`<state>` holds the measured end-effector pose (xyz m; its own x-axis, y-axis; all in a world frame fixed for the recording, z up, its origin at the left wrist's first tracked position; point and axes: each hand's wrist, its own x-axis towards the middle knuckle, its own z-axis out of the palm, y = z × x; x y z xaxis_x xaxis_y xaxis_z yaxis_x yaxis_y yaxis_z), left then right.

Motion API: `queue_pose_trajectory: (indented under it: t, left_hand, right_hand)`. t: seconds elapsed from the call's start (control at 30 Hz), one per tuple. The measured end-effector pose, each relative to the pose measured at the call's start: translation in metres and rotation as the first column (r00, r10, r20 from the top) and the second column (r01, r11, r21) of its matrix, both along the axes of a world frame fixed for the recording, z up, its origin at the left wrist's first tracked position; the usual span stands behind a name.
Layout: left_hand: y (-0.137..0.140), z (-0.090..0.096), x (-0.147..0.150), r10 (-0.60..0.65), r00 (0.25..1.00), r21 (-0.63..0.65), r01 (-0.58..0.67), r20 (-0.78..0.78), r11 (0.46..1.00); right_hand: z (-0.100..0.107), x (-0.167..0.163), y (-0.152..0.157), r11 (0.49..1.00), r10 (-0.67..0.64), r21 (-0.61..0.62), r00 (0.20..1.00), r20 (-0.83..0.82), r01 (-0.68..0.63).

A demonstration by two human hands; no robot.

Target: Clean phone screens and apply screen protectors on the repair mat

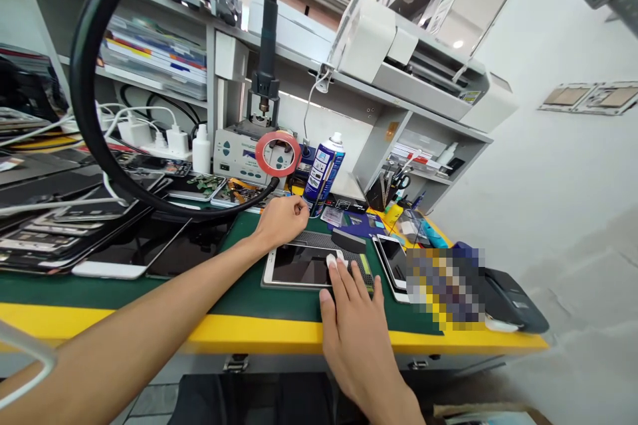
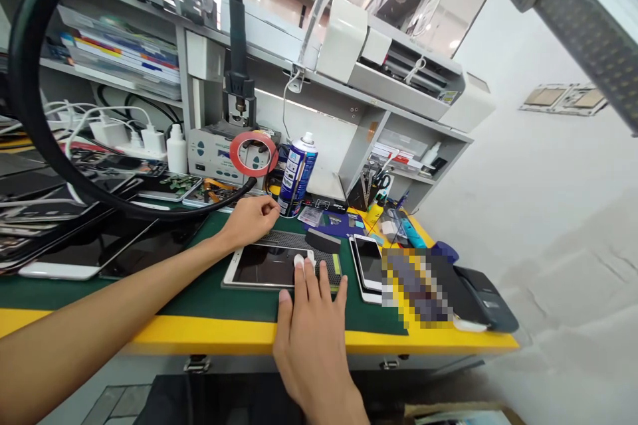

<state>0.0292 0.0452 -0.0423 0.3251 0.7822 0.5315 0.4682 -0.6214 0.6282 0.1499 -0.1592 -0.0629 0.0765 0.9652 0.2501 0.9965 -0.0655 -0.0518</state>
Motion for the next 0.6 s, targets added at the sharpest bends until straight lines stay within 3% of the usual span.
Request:
queue_pose_trajectory:
  t: [0.27,0.6]
  left_hand:
    - [-0.004,0.004,-0.001,0.027,0.998,0.041,-0.024,-0.063,0.999]
    - [-0.004,0.005,-0.003,0.044,0.995,0.053,-0.040,-0.090,0.998]
  right_hand:
    - [0.010,0.001,0.037,0.999,-0.046,0.014,0.999,-0.016,0.046]
    - [0.003,0.005,0.006,1.000,-0.010,0.009,0.999,-0.035,0.010]
